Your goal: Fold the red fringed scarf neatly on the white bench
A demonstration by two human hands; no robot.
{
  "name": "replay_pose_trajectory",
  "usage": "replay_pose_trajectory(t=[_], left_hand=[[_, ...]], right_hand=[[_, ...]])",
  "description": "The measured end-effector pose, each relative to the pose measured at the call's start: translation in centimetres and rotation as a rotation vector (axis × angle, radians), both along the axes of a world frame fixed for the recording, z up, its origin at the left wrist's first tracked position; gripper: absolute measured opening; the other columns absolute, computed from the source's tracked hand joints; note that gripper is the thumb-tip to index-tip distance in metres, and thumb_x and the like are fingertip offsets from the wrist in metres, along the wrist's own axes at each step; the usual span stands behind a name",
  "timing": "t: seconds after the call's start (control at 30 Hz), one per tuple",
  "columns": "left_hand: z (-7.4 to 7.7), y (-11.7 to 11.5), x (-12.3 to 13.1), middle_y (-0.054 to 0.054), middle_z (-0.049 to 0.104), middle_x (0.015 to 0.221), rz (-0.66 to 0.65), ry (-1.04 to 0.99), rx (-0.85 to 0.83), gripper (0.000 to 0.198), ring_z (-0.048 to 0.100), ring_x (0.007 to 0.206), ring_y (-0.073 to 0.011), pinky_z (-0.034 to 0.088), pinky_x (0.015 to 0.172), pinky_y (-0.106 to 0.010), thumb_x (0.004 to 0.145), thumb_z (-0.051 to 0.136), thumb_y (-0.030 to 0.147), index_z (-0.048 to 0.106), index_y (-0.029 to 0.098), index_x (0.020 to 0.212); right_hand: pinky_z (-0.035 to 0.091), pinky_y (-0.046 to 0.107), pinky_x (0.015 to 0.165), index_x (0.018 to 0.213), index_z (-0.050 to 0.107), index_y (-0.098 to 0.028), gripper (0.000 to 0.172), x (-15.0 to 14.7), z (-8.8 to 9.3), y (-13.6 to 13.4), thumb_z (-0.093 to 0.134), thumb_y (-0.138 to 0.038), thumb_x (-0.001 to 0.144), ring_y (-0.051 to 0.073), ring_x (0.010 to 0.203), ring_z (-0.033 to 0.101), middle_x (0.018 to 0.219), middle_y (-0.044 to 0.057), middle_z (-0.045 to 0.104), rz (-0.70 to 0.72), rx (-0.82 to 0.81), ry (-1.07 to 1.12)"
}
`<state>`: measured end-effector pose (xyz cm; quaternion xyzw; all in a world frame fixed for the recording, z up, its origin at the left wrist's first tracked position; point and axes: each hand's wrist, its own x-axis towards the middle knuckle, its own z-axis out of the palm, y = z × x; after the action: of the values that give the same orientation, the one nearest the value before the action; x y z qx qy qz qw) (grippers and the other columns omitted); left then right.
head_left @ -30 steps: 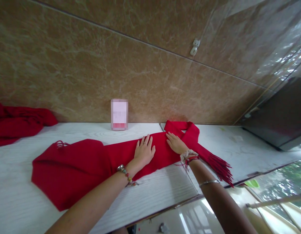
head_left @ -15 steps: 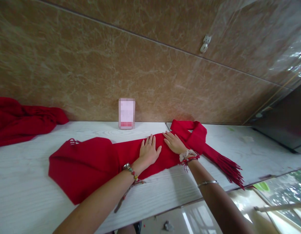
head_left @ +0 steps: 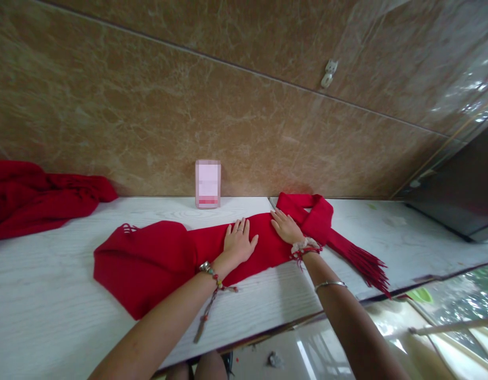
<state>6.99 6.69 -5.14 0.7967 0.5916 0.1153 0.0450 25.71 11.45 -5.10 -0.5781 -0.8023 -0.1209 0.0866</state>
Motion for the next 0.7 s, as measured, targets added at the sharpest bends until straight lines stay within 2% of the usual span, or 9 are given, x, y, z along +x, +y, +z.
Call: replay_pose_trajectory(t=[0.2,0.37,0.5,0.7], left_hand=[[0.1,-0.1,-2.0,-0.01,0.032,0.141,-0.071,0.02,0.028,0.059,0.026,0.13,-0.022,0.022,0.105,-0.04,0.088,0.023,0.046,0.029,0.011,0.135],[0.2,0.2,-5.3,-0.009,0.029,0.142,-0.124,0.083,0.02,0.058,0.024,0.131,-0.0207,0.021,0.106,-0.038,0.089,0.024,0.044,0.028,0.012,0.136],[0.0,0.1,-7.4,-0.008,0.03,0.141,-0.118,0.12,0.038,0.055,0.025,0.131,-0.0202,0.022,0.105,-0.037,0.089,0.025,0.043,0.028,0.013,0.136],[0.3,-0.4,-7.9,-0.009,0.031,0.141,-0.073,0.132,0.034,0.055,0.025,0.13,-0.0196,0.021,0.106,-0.037,0.09,0.025,0.043,0.027,0.013,0.136]], right_hand=[[0.032,0.045,0.099,0.127,0.043,-0.008,0.044,-1.5,0.2,-1.2,0.028,-0.025,0.09,0.025,0.124,0.037,0.132,0.018,0.043,-0.043,0.008,0.015],[0.031,0.044,0.1,0.127,0.043,-0.006,0.045,-4.8,0.6,-2.6,0.031,-0.027,0.09,0.027,0.124,0.036,0.133,0.018,0.042,-0.11,-0.013,0.057],[0.03,0.042,0.101,0.128,0.042,-0.007,0.045,-7.1,0.9,-2.8,0.031,-0.029,0.09,0.026,0.125,0.036,0.133,0.017,0.042,-0.115,-0.024,0.093],[0.029,0.041,0.102,0.127,0.044,-0.008,0.044,-7.9,1.1,-2.7,0.031,-0.028,0.09,0.024,0.124,0.036,0.133,0.015,0.043,-0.081,-0.029,0.107]])
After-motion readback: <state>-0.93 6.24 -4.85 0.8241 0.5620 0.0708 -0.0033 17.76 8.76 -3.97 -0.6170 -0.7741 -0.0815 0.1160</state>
